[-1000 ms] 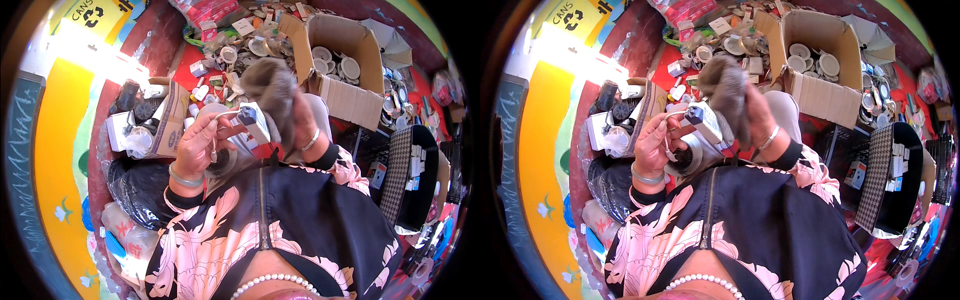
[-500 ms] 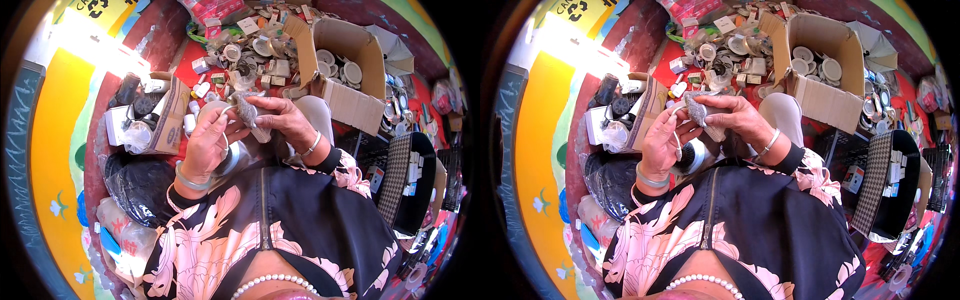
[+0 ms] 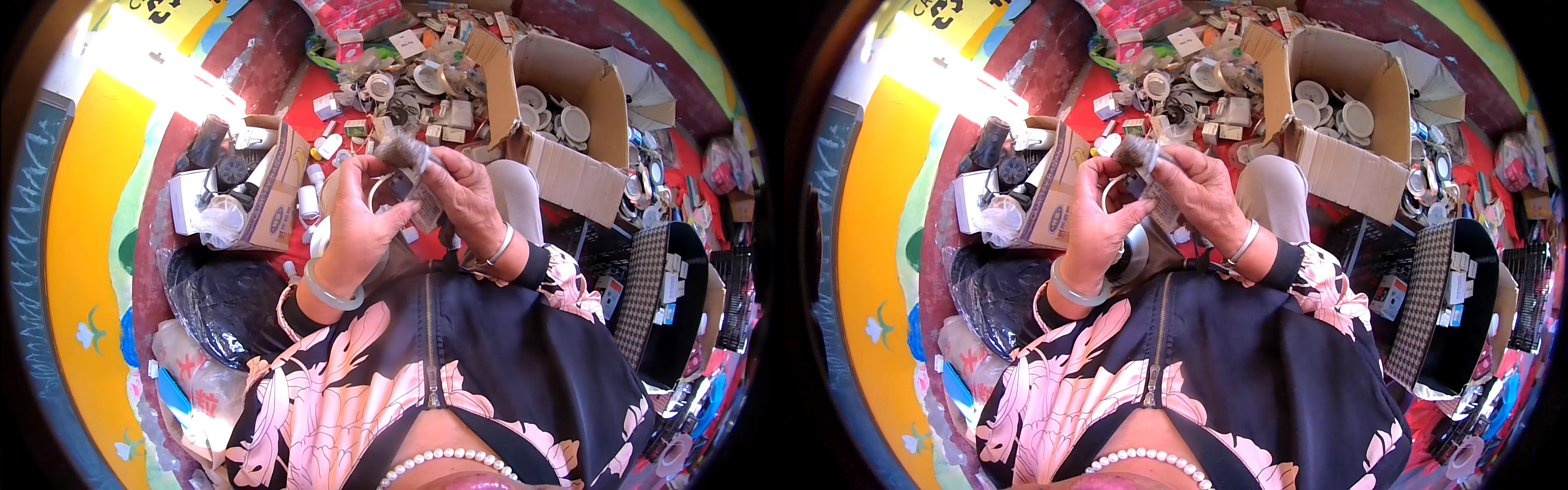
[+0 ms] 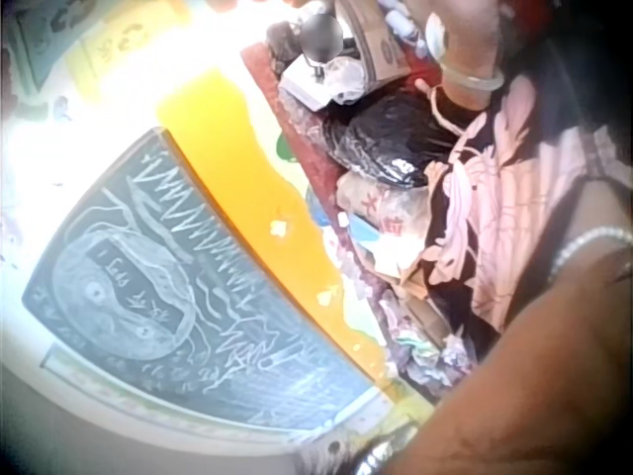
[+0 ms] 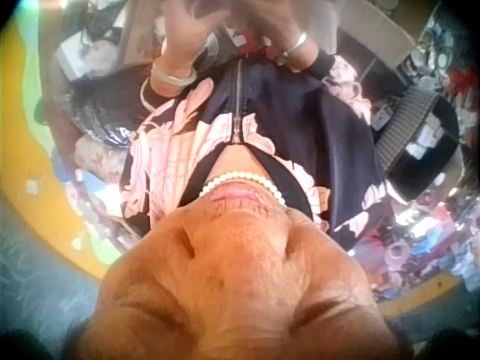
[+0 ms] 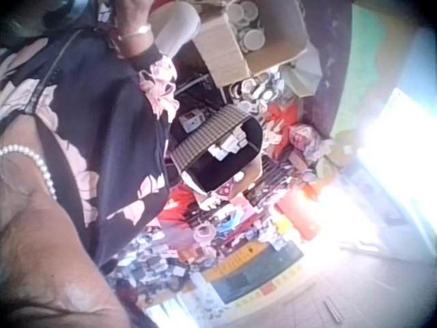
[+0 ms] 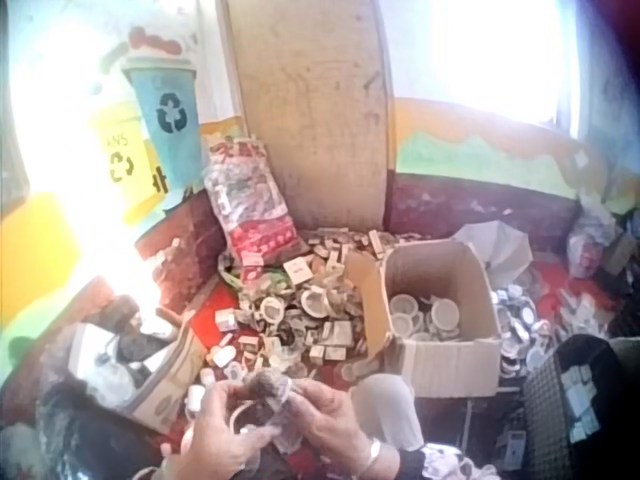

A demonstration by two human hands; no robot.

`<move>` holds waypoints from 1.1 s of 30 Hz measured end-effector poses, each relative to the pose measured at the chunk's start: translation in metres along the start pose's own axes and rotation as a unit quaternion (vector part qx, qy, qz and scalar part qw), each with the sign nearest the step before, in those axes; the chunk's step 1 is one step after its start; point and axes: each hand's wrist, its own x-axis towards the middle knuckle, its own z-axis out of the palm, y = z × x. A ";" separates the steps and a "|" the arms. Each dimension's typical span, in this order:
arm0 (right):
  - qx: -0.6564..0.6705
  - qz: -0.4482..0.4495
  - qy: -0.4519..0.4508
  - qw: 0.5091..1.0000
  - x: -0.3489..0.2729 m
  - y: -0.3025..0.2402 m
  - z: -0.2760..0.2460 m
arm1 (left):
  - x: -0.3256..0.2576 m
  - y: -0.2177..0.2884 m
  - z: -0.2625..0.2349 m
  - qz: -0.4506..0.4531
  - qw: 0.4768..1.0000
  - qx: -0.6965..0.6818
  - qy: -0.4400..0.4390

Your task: The person wipes down recessed lighting fixtures with a cloth by hand, handling them one at a time and placing them into a cardboard box.

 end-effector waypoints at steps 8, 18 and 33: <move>0.266 0.103 0.041 0.958 0.007 -0.006 -0.023 | -0.004 -0.003 -0.010 0.124 0.974 0.189 0.030; -0.231 -0.050 -0.057 0.970 -0.008 -0.022 0.014 | -0.012 0.005 0.004 0.067 0.976 0.205 0.033; 0.043 0.143 -0.096 0.984 0.006 -0.031 -0.009 | -0.008 0.005 -0.015 0.127 0.973 0.172 0.091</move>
